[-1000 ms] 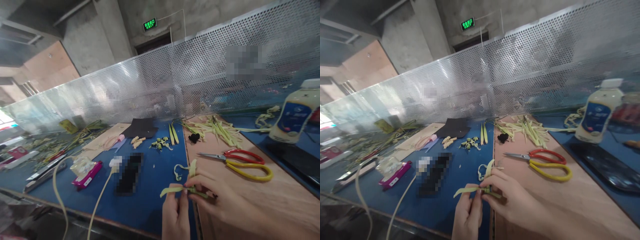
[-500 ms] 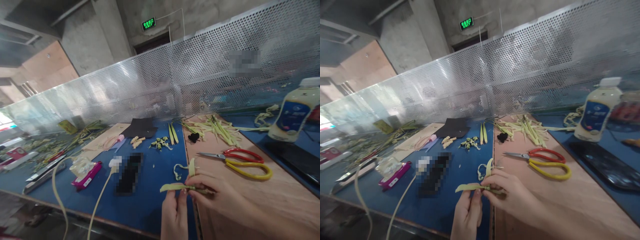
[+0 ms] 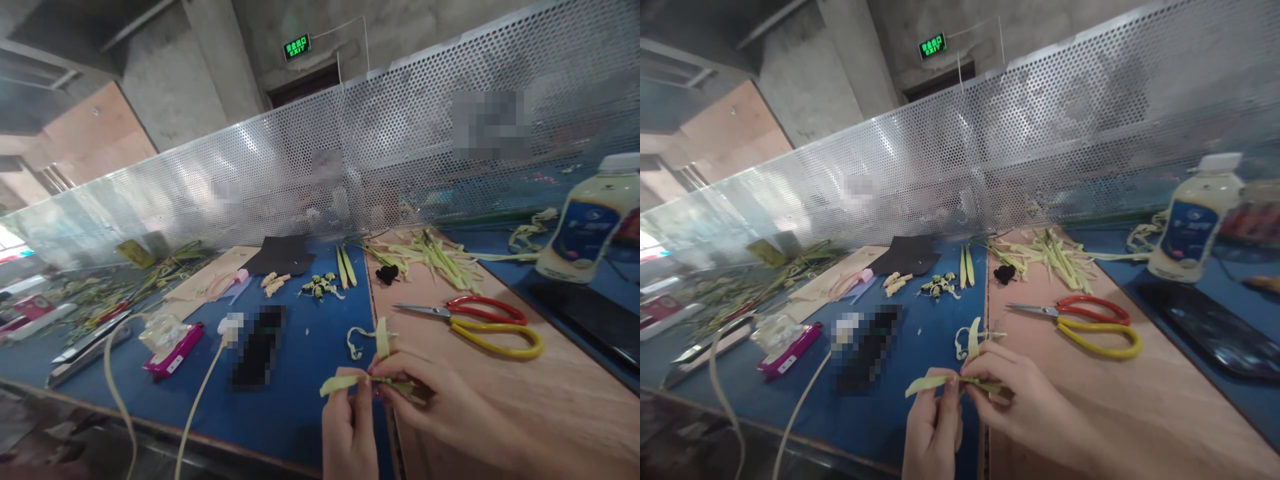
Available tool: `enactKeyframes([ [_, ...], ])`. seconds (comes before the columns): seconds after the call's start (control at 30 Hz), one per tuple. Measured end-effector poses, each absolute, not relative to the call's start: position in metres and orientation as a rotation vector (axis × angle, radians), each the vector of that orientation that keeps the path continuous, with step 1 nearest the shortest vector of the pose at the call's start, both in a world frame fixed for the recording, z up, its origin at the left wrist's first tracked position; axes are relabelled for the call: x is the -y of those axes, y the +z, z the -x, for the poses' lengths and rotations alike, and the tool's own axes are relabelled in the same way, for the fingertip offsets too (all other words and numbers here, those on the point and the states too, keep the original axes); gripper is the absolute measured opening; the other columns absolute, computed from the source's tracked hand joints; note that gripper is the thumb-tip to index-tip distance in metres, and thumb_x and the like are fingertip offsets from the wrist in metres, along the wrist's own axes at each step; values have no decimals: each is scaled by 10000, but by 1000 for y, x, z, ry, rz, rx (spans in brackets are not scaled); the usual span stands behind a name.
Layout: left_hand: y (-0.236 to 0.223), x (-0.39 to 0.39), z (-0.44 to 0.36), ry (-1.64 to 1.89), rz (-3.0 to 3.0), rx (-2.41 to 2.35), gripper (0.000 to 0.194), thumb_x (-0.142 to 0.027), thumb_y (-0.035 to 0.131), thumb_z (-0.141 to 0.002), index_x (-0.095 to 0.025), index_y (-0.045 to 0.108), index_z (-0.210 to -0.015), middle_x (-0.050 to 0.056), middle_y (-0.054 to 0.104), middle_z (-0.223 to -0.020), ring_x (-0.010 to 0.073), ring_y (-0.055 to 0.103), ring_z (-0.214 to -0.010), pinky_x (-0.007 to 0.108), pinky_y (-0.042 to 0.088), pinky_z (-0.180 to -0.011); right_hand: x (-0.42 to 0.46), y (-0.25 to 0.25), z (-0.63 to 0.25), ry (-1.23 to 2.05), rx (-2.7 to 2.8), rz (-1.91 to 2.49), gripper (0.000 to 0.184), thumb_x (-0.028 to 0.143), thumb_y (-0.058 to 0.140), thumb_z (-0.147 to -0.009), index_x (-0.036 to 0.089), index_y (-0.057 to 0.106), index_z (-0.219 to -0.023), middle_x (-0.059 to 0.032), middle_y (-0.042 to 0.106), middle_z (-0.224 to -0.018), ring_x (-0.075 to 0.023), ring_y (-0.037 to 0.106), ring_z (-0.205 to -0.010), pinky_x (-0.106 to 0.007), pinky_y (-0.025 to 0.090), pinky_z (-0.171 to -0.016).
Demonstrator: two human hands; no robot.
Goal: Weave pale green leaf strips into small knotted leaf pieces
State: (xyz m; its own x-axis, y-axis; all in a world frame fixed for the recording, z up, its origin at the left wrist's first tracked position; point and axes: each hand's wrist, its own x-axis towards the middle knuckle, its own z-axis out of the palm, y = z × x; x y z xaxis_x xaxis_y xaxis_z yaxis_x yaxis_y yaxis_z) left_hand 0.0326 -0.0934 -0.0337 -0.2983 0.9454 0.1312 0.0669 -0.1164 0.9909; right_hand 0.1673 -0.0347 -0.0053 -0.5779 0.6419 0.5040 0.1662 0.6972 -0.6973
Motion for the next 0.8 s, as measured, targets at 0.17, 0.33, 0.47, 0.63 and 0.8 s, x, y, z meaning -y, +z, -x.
enactKeyframes([
  [0.17,-34,95,-36,1499,-1150,-1435,422,-564,452,-801,-168,574,-883,-51,361,-454,98,340,-397,205,251,-381,36,-4,-164,809,2114,656,124,152,470,-808,190,577,-857,-28,587,-796,-120,586,-709,-212,499,-634],
  [0.33,-31,94,-36,1488,-1170,-1456,423,-553,424,-821,-160,567,-887,-41,381,-471,101,366,-416,202,257,-385,38,-5,-163,828,2116,671,122,126,473,-784,187,553,-853,-27,566,-806,-122,569,-708,-218,485,-621],
  [0.47,-31,95,-36,1472,-1200,-1466,421,-550,426,-822,-160,570,-884,-21,423,-505,115,416,-460,203,281,-402,41,-4,-162,872,2075,677,135,109,461,-770,192,525,-856,-28,556,-837,-133,563,-755,-241,489,-674],
  [0.63,-35,95,-37,1475,-1227,-1498,391,-529,463,-813,-166,581,-895,-7,452,-531,124,440,-488,207,297,-422,44,0,-161,945,2046,716,135,107,444,-748,194,497,-838,-24,543,-822,-135,553,-732,-234,492,-639],
  [0.8,-37,96,-39,1486,-1256,-1568,401,-543,460,-807,-168,588,-864,-6,456,-525,127,436,-482,214,312,-435,46,0,-162,935,2034,783,137,91,469,-714,196,494,-799,-9,547,-788,-128,542,-686,-222,479,-606],
])
